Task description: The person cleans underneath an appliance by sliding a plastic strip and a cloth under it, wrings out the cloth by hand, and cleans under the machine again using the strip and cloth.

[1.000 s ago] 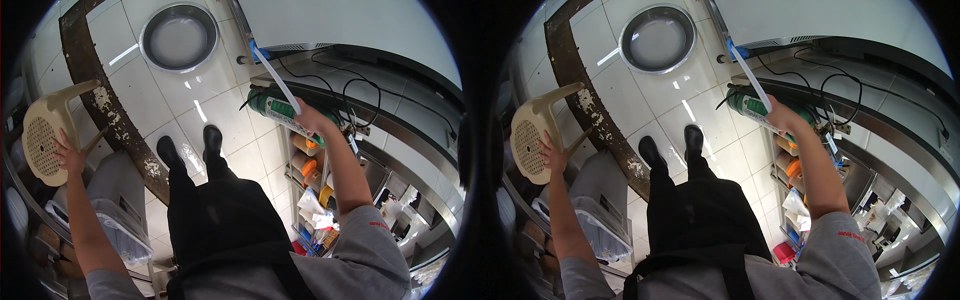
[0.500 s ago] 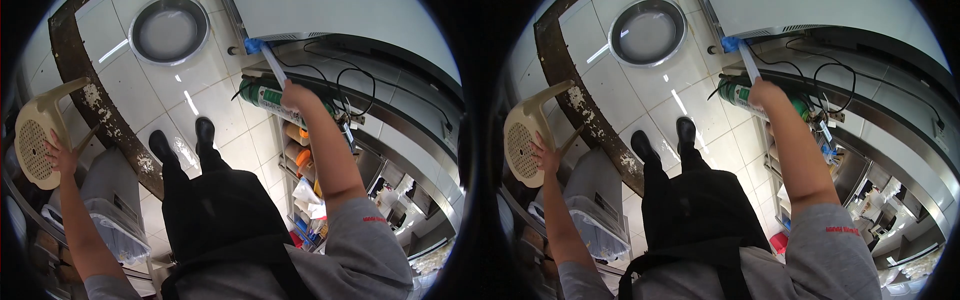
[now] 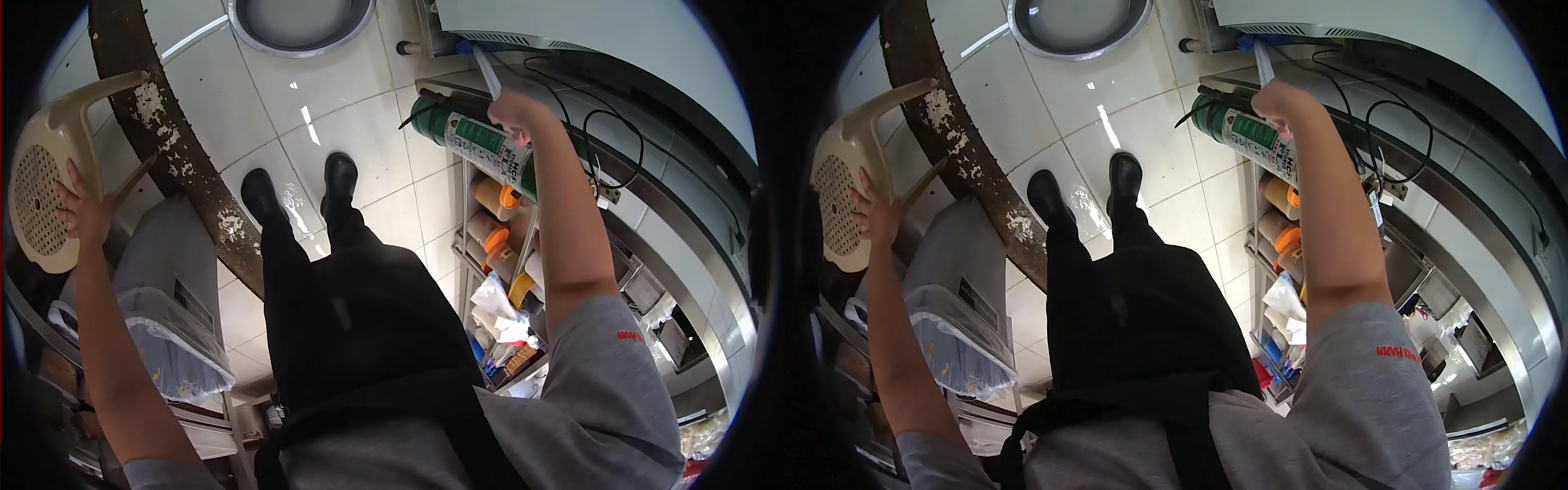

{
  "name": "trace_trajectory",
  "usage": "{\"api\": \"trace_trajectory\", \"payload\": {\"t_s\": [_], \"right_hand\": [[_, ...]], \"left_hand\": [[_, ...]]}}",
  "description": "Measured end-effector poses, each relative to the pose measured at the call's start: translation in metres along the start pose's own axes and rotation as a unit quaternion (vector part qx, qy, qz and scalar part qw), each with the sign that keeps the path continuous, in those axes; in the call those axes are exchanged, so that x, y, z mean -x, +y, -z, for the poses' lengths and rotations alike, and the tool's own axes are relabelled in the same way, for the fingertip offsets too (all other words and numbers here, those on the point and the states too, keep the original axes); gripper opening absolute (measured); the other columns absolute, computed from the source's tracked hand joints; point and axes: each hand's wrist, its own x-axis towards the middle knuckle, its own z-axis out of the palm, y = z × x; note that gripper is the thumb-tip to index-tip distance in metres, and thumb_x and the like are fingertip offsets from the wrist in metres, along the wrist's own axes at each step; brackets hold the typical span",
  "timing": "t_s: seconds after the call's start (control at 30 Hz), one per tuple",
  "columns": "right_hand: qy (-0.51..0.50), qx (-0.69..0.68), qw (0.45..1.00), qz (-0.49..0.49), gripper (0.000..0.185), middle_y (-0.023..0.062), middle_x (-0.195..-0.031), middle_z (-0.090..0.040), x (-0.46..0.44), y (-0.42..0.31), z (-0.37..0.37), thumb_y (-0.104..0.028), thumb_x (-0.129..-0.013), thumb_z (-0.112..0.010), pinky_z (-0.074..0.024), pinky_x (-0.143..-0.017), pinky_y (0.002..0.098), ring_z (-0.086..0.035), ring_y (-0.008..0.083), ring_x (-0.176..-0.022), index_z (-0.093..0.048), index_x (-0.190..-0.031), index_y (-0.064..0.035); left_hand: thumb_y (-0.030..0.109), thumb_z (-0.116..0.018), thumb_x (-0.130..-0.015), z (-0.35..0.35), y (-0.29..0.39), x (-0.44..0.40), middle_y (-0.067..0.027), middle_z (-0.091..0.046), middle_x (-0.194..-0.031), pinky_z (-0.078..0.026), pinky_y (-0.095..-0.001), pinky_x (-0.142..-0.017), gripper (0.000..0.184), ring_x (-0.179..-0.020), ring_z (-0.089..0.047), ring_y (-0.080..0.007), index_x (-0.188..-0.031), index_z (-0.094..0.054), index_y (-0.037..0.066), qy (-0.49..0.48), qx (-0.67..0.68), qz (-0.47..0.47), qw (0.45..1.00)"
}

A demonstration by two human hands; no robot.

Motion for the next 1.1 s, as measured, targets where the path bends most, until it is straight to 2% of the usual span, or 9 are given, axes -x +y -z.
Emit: {"api": "trace_trajectory", "payload": {"t_s": [0.17,0.37,0.4,0.63,0.73,0.83,0.9,0.97,1.1], "right_hand": [[-0.006,0.033,0.998,0.047,0.065,0.0140,-0.079,-0.059,0.034,0.002,-0.017,-0.012,-0.081,-0.042,-0.0491,-0.052,0.0366,-0.057,0.0209,-0.063,-0.017,-0.139,-0.0001],[0.047,-0.002,0.999,0.014,0.054,0.0137,-0.068,-0.054,-0.021,0.000,-0.004,-0.008,-0.079,-0.041,-0.0436,-0.044,0.0361,-0.053,0.0206,-0.052,-0.030,-0.132,-0.0023],[0.055,0.014,0.998,0.006,0.046,0.0184,-0.089,-0.062,-0.019,-0.001,-0.004,-0.012,-0.083,-0.042,-0.0505,-0.054,0.0365,-0.062,0.0256,-0.071,-0.037,-0.128,0.0009],[0.013,0.040,0.998,0.040,0.052,0.0197,-0.085,-0.062,0.032,-0.002,-0.015,-0.009,-0.081,-0.040,-0.0505,-0.053,0.0372,-0.062,0.0269,-0.067,-0.030,-0.130,0.0045],[0.050,0.067,0.996,0.029,0.060,0.0165,-0.078,-0.059,0.012,-0.001,-0.022,-0.008,-0.079,-0.040,-0.0476,-0.048,0.0355,-0.057,0.0233,-0.055,-0.022,-0.137,-0.0028],[-0.034,0.059,0.998,-0.002,0.037,0.0160,-0.082,-0.060,-0.024,-0.021,-0.013,-0.014,-0.084,-0.043,-0.0496,-0.051,0.0359,-0.059,0.0218,-0.063,-0.047,-0.116,0.0035],[-0.034,-0.009,0.999,0.023,0.028,0.0130,-0.086,-0.058,-0.063,-0.028,-0.025,-0.016,-0.085,-0.042,-0.0493,-0.050,0.0321,-0.057,0.0186,-0.064,-0.054,-0.102,0.0026],[-0.049,-0.307,0.950,0.037,0.035,0.0136,-0.087,-0.056,-0.098,-0.048,-0.038,-0.014,-0.084,-0.045,-0.0496,-0.048,0.0304,-0.056,0.0184,-0.065,-0.045,-0.114,0.0023],[0.024,-0.403,0.915,-0.017,0.050,0.0152,-0.084,-0.054,-0.135,-0.082,-0.065,-0.011,-0.083,-0.048,-0.0503,-0.046,0.0298,-0.055,0.0187,-0.063,-0.027,-0.126,0.0018]], "left_hand": [[0.020,-0.063,-0.082,0.000,0.001,0.001,-0.0177,0.009,-0.150,-0.017,-0.0734,-0.095,0.096,-0.130,-0.002,-0.0573,-0.140,0.009,0.044,0.005,-0.002,0.005,1.000],[0.019,-0.063,-0.082,0.000,0.001,0.000,-0.0173,0.009,-0.150,-0.016,-0.0735,-0.095,0.096,-0.130,-0.001,-0.0568,-0.140,0.009,0.044,-0.001,-0.008,0.005,1.000],[0.019,-0.063,-0.082,0.000,0.001,-0.001,-0.0171,0.009,-0.150,-0.016,-0.0734,-0.095,0.096,-0.130,-0.001,-0.0566,-0.140,0.009,0.044,-0.013,-0.015,0.010,1.000],[0.019,-0.063,-0.082,-0.001,0.001,-0.001,-0.0169,0.009,-0.150,-0.016,-0.0730,-0.096,0.096,-0.130,-0.002,-0.0565,-0.140,0.009,0.044,-0.018,-0.010,0.011,1.000],[0.019,-0.063,-0.082,0.000,0.001,-0.002,-0.0167,0.009,-0.150,-0.016,-0.0730,-0.095,0.096,-0.130,-0.002,-0.0564,-0.140,0.009,0.045,-0.017,-0.008,0.013,1.000],[0.020,-0.063,-0.082,-0.004,0.000,-0.003,-0.0162,0.009,-0.150,-0.017,-0.0728,-0.095,0.095,-0.131,-0.002,-0.0553,-0.140,0.009,0.045,0.007,-0.020,0.014,1.000],[0.021,-0.063,-0.082,-0.005,-0.001,-0.003,-0.0149,0.008,-0.151,-0.017,-0.0724,-0.096,0.095,-0.132,-0.003,-0.0541,-0.140,0.008,0.046,0.017,-0.019,0.013,1.000],[0.022,-0.063,-0.082,-0.008,-0.004,-0.006,-0.0143,0.008,-0.151,-0.018,-0.0722,-0.096,0.094,-0.132,-0.003,-0.0538,-0.140,0.007,0.046,0.020,-0.015,0.013,1.000],[0.023,-0.063,-0.082,-0.016,-0.014,-0.008,-0.0132,0.006,-0.151,-0.018,-0.0720,-0.096,0.092,-0.132,-0.004,-0.0537,-0.140,0.004,0.048,0.050,-0.013,-0.005,0.999]]}}
